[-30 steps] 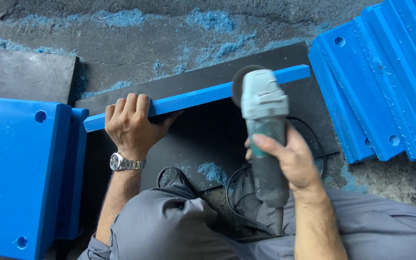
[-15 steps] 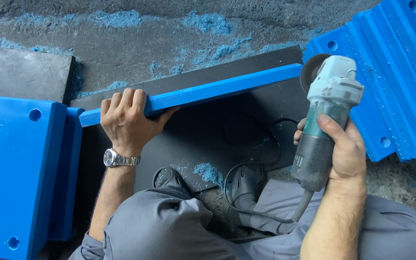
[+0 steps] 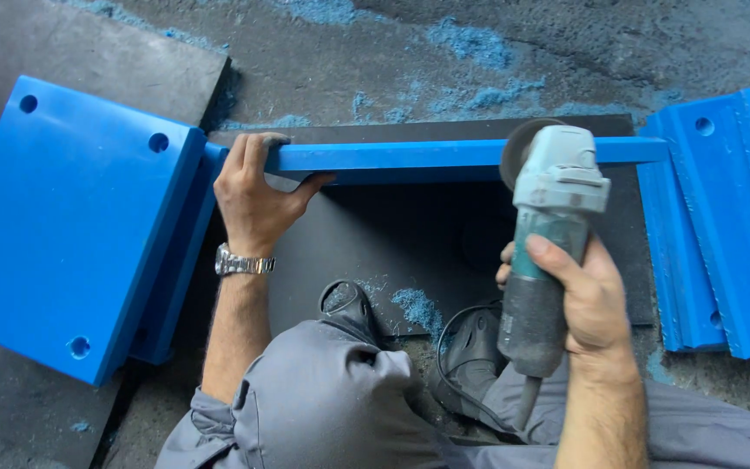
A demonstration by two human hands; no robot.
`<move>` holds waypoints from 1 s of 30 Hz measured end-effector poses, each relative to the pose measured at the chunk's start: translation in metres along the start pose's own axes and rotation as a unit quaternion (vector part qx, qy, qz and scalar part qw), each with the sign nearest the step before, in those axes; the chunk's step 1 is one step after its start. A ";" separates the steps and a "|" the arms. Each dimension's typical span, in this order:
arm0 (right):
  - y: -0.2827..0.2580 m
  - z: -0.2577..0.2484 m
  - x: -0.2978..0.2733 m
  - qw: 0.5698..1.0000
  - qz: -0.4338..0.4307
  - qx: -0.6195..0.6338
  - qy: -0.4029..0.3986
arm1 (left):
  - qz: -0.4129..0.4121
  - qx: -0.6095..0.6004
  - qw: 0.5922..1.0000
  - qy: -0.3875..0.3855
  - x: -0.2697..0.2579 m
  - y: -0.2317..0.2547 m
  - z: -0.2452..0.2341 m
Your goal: Using a handheld angle grinder to finish the edges of large blue plastic blocks.
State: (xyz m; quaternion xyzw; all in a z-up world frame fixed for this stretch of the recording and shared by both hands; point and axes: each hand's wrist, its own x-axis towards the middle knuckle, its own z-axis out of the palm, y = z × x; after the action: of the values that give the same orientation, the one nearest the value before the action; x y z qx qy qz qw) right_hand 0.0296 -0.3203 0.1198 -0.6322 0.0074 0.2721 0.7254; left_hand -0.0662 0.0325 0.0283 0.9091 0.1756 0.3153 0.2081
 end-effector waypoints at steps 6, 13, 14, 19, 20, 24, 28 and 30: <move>0.011 0.073 0.001 0.993 0.037 -0.073 -0.089 | -0.070 -0.128 0.989 0.027 -0.002 0.009 0.004; 0.003 0.034 -0.005 0.996 0.028 -0.068 -0.044 | -0.093 -0.200 0.975 0.014 -0.011 0.002 0.028; 0.001 0.027 -0.007 0.998 0.022 -0.059 -0.020 | -0.087 -0.197 0.976 0.020 -0.010 0.000 0.031; 0.000 0.034 -0.005 0.998 0.025 -0.058 -0.006 | -0.090 -0.197 0.976 0.022 -0.013 -0.003 0.039; 0.000 0.044 -0.003 0.996 0.031 -0.076 -0.031 | -0.086 -0.206 0.974 0.021 -0.013 -0.003 0.041; 0.001 0.104 0.011 0.981 0.060 -0.135 -0.123 | -0.097 -0.225 0.969 0.011 -0.014 -0.008 0.045; -0.005 0.144 0.016 0.965 0.078 -0.193 -0.158 | -0.111 -0.206 0.972 0.004 -0.020 -0.012 0.050; -0.004 0.144 0.016 0.961 0.082 -0.211 -0.157 | -0.099 -0.202 0.974 0.017 -0.019 -0.011 0.050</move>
State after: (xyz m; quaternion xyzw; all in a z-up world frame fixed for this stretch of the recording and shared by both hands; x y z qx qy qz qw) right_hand -0.0031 -0.1821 0.1471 -0.7174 -0.1120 0.4216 0.5432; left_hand -0.0498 0.0198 -0.0218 0.8210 0.2011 0.3374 0.4143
